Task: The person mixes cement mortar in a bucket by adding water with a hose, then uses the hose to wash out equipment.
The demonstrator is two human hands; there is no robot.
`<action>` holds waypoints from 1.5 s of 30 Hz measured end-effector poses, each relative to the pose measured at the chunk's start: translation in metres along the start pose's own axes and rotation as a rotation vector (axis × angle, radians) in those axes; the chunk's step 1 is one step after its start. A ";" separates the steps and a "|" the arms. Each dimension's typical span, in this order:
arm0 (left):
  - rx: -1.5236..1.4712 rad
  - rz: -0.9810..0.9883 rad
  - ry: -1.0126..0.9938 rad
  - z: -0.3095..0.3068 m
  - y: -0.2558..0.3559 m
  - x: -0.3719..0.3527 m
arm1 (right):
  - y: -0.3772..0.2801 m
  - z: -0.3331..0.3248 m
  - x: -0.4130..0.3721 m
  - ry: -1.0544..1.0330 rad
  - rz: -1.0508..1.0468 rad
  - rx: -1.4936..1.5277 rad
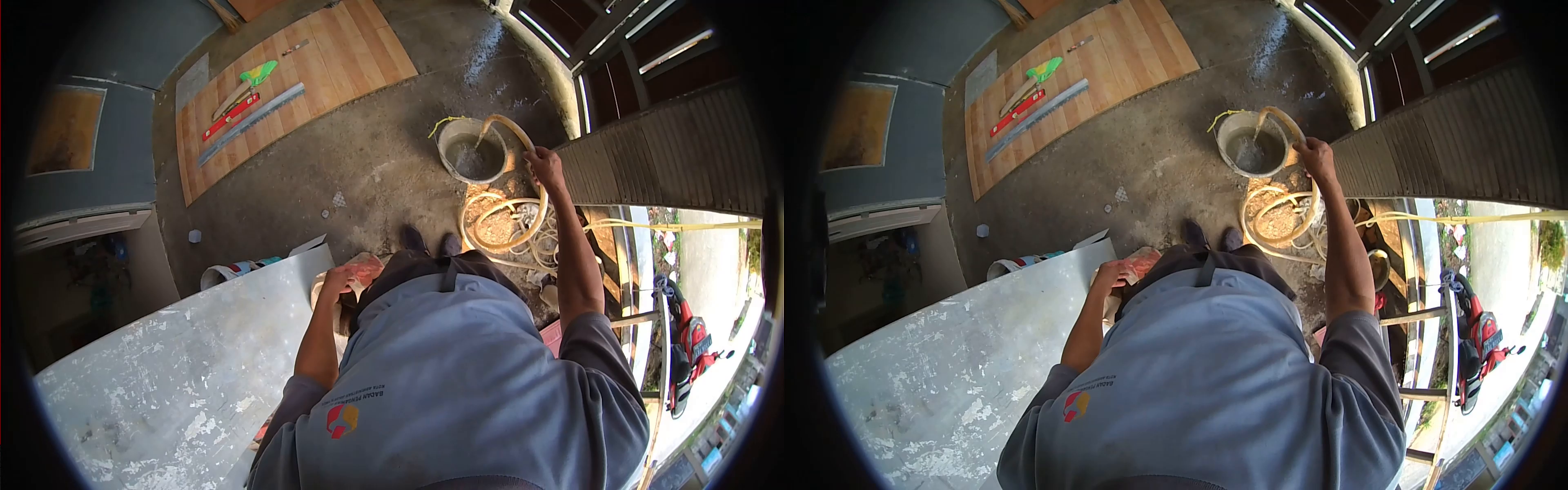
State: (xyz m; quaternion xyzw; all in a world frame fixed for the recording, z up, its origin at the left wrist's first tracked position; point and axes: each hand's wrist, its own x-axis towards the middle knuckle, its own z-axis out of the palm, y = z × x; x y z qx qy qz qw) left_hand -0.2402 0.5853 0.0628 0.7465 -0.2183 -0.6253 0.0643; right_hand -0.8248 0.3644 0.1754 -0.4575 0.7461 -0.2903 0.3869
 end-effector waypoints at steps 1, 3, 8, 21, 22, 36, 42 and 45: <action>-0.003 0.001 -0.004 -0.001 -0.004 0.001 | -0.001 0.000 -0.002 -0.013 0.018 -0.006; -0.013 -0.005 -0.009 0.000 -0.005 -0.001 | 0.000 -0.001 0.000 -0.015 0.031 -0.033; -0.024 -0.015 -0.043 0.001 -0.010 0.002 | -0.003 -0.004 -0.002 0.006 0.014 -0.043; 0.000 -0.033 -0.041 -0.001 0.000 -0.003 | 0.023 -0.001 0.011 0.045 -0.075 -0.129; -0.010 -0.026 -0.047 -0.002 -0.001 -0.001 | 0.026 0.000 0.014 0.054 -0.090 -0.136; -0.002 -0.027 -0.046 -0.010 0.003 -0.004 | 0.026 0.002 0.022 0.106 -0.028 -0.138; 0.004 -0.005 -0.037 -0.011 0.001 0.002 | 0.032 0.002 0.032 0.075 -0.073 -0.122; 0.007 -0.017 -0.047 -0.011 0.004 0.001 | 0.034 0.004 0.033 0.082 -0.092 -0.140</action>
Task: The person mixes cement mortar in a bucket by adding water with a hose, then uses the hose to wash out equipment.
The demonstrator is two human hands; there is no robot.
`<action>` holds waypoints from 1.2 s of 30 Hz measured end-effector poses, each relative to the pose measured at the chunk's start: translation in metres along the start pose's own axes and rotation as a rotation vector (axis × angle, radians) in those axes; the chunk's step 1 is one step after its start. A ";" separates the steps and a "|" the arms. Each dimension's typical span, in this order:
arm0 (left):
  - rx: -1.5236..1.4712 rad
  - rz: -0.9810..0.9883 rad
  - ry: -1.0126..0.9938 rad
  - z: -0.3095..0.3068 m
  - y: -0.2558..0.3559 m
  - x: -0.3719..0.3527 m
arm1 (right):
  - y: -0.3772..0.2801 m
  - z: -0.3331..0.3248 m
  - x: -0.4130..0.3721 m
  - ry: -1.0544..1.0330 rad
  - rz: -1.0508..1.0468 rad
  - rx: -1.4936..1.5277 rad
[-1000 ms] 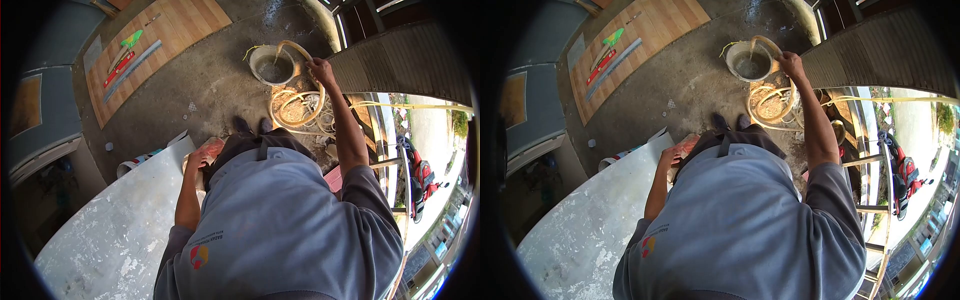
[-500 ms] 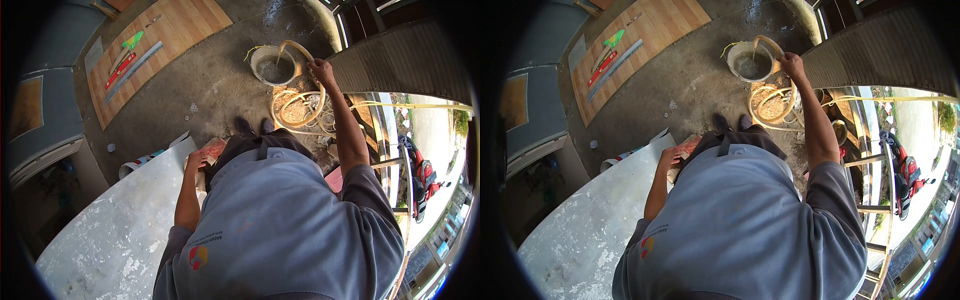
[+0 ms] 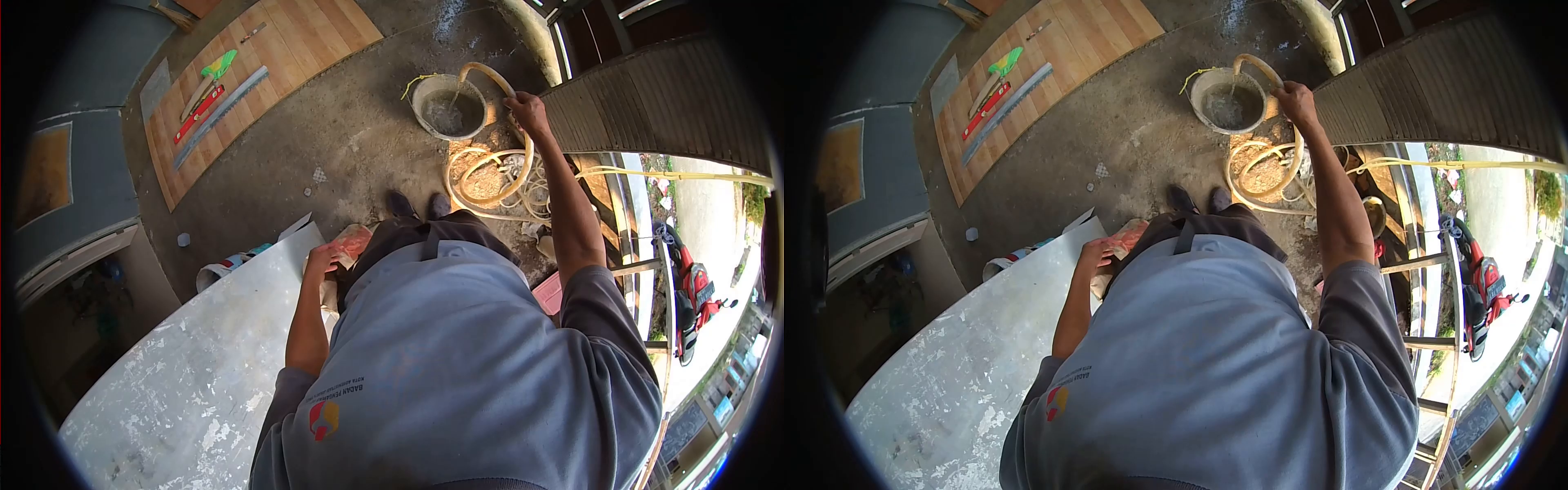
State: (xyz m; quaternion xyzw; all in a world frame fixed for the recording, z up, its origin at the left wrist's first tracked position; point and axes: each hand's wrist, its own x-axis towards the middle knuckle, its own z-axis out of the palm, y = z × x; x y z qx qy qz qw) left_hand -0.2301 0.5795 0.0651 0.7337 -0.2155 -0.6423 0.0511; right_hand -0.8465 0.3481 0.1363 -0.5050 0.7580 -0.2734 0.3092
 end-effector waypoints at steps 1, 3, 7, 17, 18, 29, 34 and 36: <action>0.003 -0.001 0.000 0.000 0.001 0.000 | 0.000 0.000 0.000 0.007 -0.006 -0.004; 0.000 -0.003 0.002 0.000 -0.001 0.000 | -0.003 0.001 -0.002 0.010 -0.012 0.006; 0.002 -0.001 0.007 0.002 -0.001 -0.002 | -0.008 -0.001 -0.003 0.005 -0.014 0.019; -0.008 -0.013 -0.009 0.004 -0.001 -0.003 | -0.012 -0.002 -0.002 0.002 0.009 -0.051; -0.005 -0.013 -0.004 0.005 -0.001 -0.004 | -0.012 -0.002 -0.002 0.000 0.021 -0.043; 0.017 -0.008 0.017 0.009 0.000 -0.011 | -0.010 0.000 -0.004 -0.011 0.049 -0.041; 0.025 -0.015 -0.001 0.009 0.004 -0.013 | -0.005 0.002 -0.001 -0.010 -0.023 -0.034; 0.019 -0.011 -0.008 0.009 0.003 -0.011 | -0.010 0.000 -0.002 -0.018 0.004 -0.036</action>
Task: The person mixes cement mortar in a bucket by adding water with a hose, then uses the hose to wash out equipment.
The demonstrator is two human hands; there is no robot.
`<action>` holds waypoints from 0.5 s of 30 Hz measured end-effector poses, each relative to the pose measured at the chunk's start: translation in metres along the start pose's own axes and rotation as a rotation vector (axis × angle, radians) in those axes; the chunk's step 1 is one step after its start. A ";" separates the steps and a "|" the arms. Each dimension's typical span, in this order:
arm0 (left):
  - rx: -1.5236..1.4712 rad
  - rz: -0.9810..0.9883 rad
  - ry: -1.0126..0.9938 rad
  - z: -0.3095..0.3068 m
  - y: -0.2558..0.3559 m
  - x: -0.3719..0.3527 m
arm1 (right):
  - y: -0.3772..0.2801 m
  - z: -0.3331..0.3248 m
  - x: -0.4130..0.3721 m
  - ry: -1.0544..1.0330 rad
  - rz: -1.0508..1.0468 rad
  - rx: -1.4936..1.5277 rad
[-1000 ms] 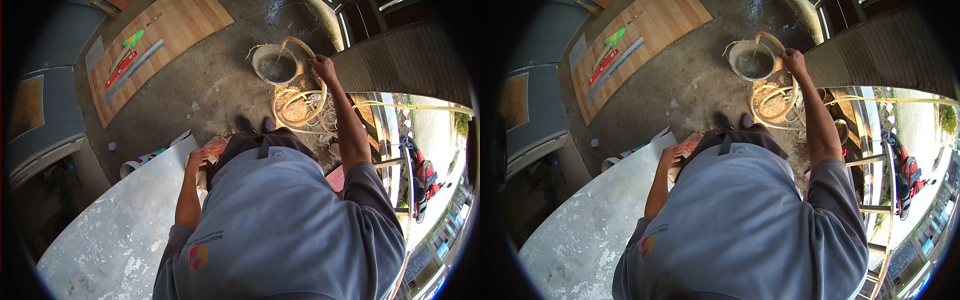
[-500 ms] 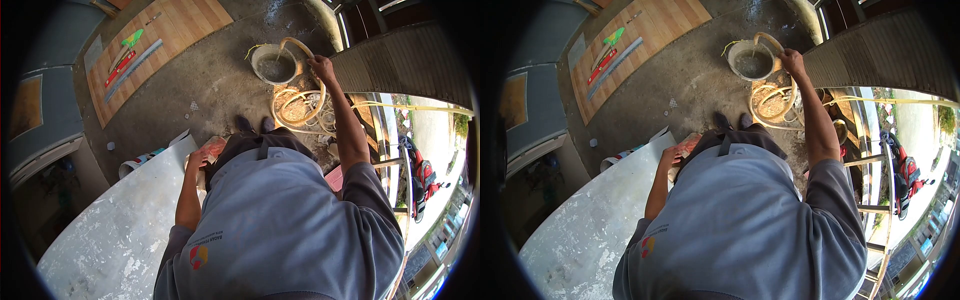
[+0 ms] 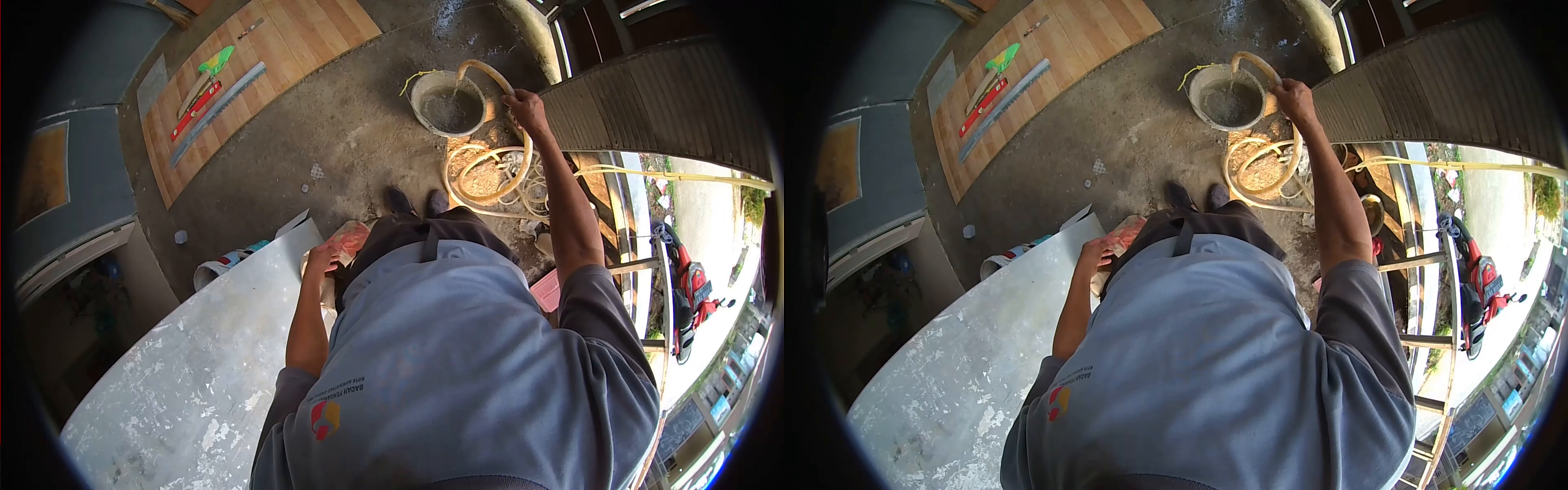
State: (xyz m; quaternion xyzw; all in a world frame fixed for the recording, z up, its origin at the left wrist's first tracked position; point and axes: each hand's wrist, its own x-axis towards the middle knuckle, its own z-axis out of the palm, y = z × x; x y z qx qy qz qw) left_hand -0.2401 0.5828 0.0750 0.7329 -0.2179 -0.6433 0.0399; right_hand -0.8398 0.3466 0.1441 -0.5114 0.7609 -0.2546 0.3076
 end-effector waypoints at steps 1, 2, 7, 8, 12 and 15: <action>-0.004 0.001 -0.003 0.000 0.000 0.001 | -0.002 -0.001 -0.001 -0.002 0.028 0.003; -0.009 -0.001 -0.006 -0.001 -0.002 0.001 | -0.001 -0.001 -0.002 -0.006 0.057 0.006; -0.015 -0.010 0.007 0.000 -0.005 0.003 | 0.004 0.002 0.000 0.002 0.031 0.015; -0.018 -0.012 0.005 0.000 -0.005 0.003 | 0.002 0.001 0.000 0.000 0.033 0.020; -0.009 -0.007 0.010 0.002 -0.004 0.000 | -0.001 0.000 -0.004 0.006 0.036 0.017; -0.015 -0.003 0.003 0.002 -0.004 0.000 | -0.001 0.000 -0.004 -0.003 0.048 0.006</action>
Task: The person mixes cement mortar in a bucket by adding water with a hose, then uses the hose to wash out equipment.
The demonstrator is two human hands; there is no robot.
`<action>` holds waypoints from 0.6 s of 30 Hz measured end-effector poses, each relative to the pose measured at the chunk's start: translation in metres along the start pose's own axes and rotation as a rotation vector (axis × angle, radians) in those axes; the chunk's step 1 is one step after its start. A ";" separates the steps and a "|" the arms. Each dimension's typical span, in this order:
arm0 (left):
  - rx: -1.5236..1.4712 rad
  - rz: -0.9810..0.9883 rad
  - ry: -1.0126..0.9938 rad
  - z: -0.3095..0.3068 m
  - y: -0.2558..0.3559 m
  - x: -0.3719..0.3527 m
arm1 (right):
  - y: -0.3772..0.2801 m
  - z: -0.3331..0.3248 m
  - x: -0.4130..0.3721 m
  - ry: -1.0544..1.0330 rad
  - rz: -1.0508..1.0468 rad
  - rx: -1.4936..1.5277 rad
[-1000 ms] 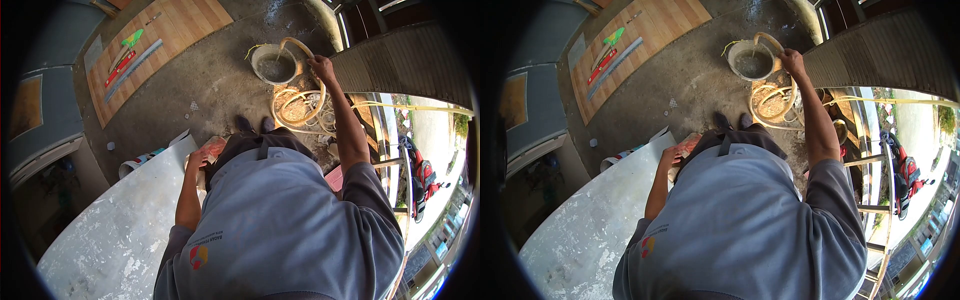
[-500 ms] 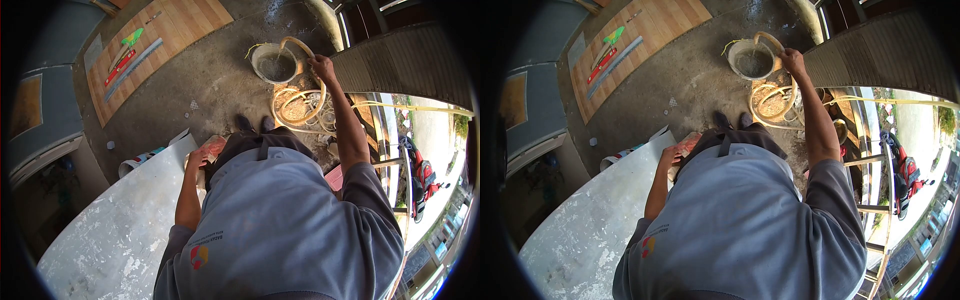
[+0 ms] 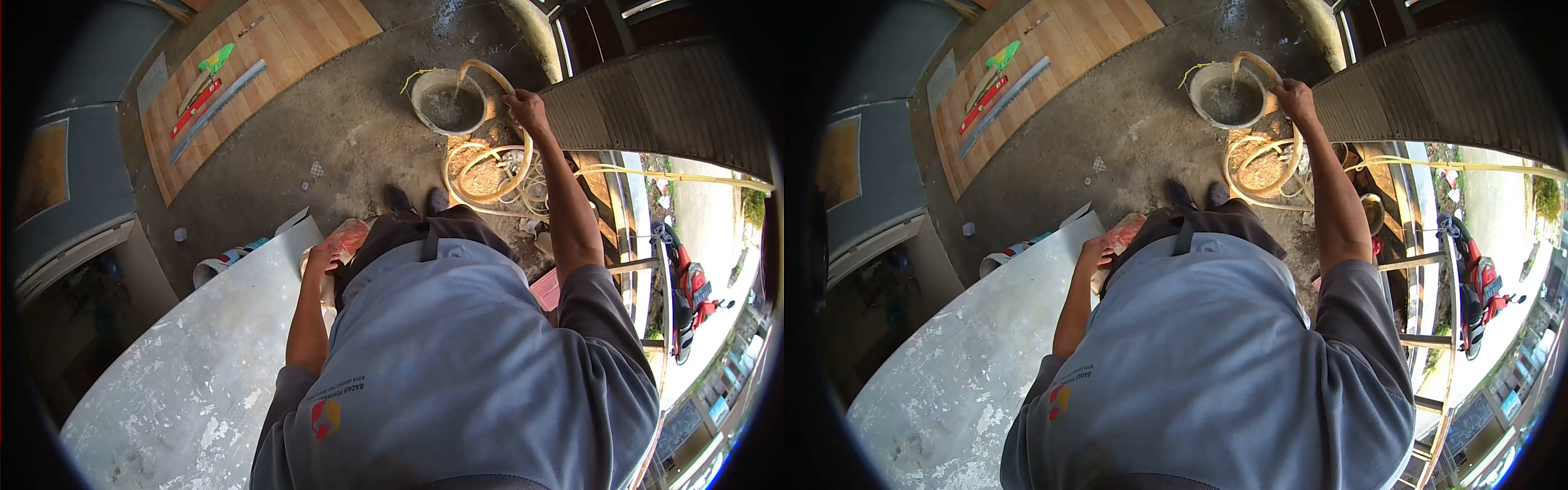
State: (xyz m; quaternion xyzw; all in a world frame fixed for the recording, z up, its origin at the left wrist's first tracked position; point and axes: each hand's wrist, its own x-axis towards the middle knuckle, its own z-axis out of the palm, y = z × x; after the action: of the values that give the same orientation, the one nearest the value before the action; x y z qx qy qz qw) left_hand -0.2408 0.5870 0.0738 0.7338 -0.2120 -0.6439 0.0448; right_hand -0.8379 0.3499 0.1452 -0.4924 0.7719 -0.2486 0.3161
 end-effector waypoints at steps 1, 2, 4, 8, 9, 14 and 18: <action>0.004 0.001 0.002 0.000 0.001 0.000 | 0.000 0.000 0.000 0.005 0.000 -0.001; 0.007 0.002 0.003 -0.001 -0.001 0.002 | 0.000 0.000 0.000 0.009 0.001 -0.001; 0.008 0.003 0.003 -0.003 -0.002 0.004 | 0.002 0.001 0.000 0.013 0.000 0.028; 0.009 -0.002 0.016 -0.001 -0.002 0.003 | 0.000 -0.001 -0.001 -0.014 0.046 0.043; 0.011 -0.010 0.023 -0.002 -0.002 0.004 | 0.001 -0.001 0.000 -0.010 0.037 0.039; 0.022 -0.002 0.014 -0.003 0.002 -0.001 | 0.007 0.002 -0.001 0.015 -0.042 0.074; 0.024 -0.007 0.019 -0.003 0.008 -0.004 | 0.015 0.005 0.003 0.022 -0.075 0.053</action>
State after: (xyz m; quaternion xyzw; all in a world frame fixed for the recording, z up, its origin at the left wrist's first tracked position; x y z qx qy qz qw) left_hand -0.2400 0.5808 0.0802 0.7411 -0.2169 -0.6344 0.0357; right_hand -0.8447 0.3527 0.1307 -0.5097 0.7495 -0.2859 0.3109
